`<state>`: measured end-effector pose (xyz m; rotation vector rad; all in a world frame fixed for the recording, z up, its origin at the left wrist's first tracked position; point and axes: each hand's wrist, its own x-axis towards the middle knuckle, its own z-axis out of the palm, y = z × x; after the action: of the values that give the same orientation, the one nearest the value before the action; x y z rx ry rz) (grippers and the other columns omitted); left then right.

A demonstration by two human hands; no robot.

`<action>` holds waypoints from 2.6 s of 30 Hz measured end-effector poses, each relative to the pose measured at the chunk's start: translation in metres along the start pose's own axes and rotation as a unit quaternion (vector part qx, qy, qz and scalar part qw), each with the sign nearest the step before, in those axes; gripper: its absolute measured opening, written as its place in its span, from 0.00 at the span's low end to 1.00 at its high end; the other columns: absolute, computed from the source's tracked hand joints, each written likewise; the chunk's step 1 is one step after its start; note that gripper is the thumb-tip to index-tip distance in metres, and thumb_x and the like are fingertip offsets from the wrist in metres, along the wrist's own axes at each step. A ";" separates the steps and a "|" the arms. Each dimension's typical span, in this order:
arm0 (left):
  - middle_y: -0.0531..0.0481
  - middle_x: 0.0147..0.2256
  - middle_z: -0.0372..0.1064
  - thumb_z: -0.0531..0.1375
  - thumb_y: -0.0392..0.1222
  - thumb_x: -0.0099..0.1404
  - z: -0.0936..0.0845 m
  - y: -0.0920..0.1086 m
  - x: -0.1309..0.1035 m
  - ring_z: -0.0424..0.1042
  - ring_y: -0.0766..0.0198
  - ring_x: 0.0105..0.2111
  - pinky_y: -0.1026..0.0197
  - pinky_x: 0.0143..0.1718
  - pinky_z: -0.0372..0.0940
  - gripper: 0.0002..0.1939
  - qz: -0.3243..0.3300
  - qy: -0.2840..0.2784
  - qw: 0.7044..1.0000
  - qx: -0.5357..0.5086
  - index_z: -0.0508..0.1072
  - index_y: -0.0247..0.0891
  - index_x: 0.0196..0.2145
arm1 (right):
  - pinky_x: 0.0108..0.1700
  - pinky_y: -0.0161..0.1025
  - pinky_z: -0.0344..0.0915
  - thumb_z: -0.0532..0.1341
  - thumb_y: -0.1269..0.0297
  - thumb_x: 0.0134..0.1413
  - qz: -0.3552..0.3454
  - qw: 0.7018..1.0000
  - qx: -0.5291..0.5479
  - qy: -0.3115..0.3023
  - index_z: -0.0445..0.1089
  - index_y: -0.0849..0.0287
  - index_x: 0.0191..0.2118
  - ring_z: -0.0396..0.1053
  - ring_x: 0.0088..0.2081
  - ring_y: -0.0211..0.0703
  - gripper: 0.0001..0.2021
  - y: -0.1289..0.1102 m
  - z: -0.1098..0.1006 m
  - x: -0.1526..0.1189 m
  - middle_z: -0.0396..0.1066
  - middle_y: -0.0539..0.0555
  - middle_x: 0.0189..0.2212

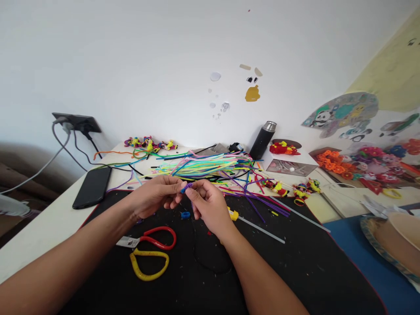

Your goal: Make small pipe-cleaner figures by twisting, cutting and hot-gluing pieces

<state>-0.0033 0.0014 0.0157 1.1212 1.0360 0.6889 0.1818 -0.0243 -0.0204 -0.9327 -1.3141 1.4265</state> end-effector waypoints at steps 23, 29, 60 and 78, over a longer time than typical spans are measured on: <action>0.52 0.25 0.73 0.70 0.60 0.61 -0.007 0.020 -0.011 0.69 0.63 0.25 0.65 0.23 0.63 0.19 0.109 -0.009 0.968 0.224 0.80 0.40 0.32 | 0.18 0.31 0.53 0.65 0.47 0.64 -0.014 0.999 -0.023 -0.017 0.69 0.56 0.36 0.58 0.14 0.32 0.16 0.008 -0.002 0.001 0.61 0.39 0.16; 0.53 0.24 0.71 0.68 0.56 0.62 -0.005 0.012 -0.006 0.68 0.65 0.23 0.65 0.23 0.63 0.17 0.110 -0.003 0.971 0.211 0.78 0.39 0.30 | 0.17 0.31 0.55 0.65 0.47 0.63 -0.008 1.000 -0.015 -0.026 0.68 0.56 0.36 0.57 0.14 0.33 0.16 0.008 -0.002 0.001 0.60 0.39 0.15; 0.55 0.20 0.68 0.77 0.55 0.51 -0.012 0.006 0.003 0.61 0.74 0.16 0.72 0.14 0.49 0.23 0.007 0.018 1.000 -0.006 0.74 0.35 0.24 | 0.17 0.30 0.56 0.65 0.49 0.63 -0.016 0.999 -0.023 -0.023 0.73 0.57 0.37 0.60 0.15 0.32 0.15 0.006 0.001 -0.002 0.65 0.43 0.21; 0.51 0.23 0.71 0.79 0.55 0.50 0.000 -0.002 0.001 0.66 0.71 0.19 0.73 0.14 0.55 0.24 0.005 -0.008 0.997 -0.075 0.78 0.33 0.28 | 0.17 0.32 0.52 0.67 0.43 0.59 0.015 1.000 -0.008 -0.021 0.70 0.57 0.36 0.58 0.15 0.33 0.20 0.001 -0.002 0.000 0.64 0.41 0.17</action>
<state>-0.0033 0.0017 0.0136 1.0009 0.9495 0.7533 0.1834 -0.0235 -0.0211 -0.9397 -1.3496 1.4681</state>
